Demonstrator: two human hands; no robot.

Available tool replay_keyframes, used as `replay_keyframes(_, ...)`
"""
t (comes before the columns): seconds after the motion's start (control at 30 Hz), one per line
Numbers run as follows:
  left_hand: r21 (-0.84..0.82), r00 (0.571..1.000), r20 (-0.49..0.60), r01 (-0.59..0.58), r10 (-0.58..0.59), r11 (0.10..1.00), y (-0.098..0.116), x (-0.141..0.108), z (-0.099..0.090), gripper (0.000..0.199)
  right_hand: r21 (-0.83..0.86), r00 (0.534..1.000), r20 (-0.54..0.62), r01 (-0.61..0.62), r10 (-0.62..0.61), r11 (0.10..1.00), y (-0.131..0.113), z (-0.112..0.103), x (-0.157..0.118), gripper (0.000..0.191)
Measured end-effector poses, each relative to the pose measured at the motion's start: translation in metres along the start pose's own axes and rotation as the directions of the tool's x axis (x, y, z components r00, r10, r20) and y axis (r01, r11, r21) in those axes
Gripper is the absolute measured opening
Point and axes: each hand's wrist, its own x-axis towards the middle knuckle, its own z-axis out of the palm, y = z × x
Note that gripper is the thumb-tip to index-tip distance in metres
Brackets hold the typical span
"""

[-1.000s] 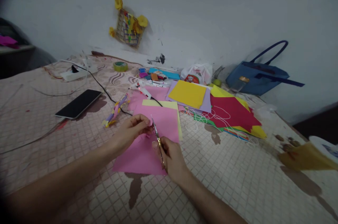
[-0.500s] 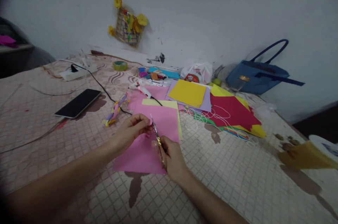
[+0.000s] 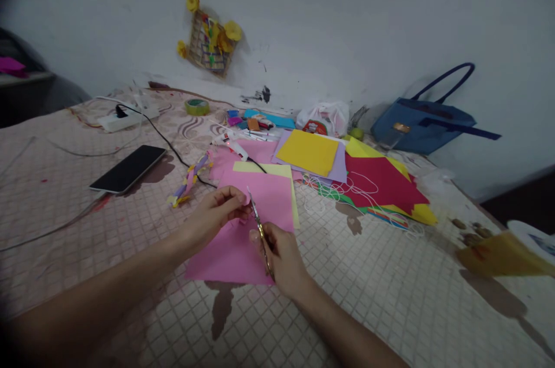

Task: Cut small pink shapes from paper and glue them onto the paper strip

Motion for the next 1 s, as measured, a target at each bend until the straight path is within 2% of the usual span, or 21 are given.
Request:
replay_keyframes(0.53, -0.004, 1.0, 0.008, -0.018, 0.018, 1.0, -0.001, 0.001, -0.001, 0.016, -0.029, 1.0, 0.006, -0.007, 0.007, 1.0, 0.003, 0.0, -0.001, 0.032)
replay_keyframes(0.73, 0.022, 0.998, 0.058, -0.017, 0.016, 1.0, -0.002, 0.005, -0.006, 0.015, -0.027, 1.0, -0.003, -0.019, 0.019, 0.999, 0.004, 0.001, -0.001, 0.032)
replay_keyframes(1.0, 0.081, 0.989, 0.146, -0.026, 0.014, 0.996, 0.009, 0.006, -0.012, 0.013, 0.078, 0.998, 0.016, -0.058, 0.057, 0.995, 0.004, 0.002, -0.003, 0.03)
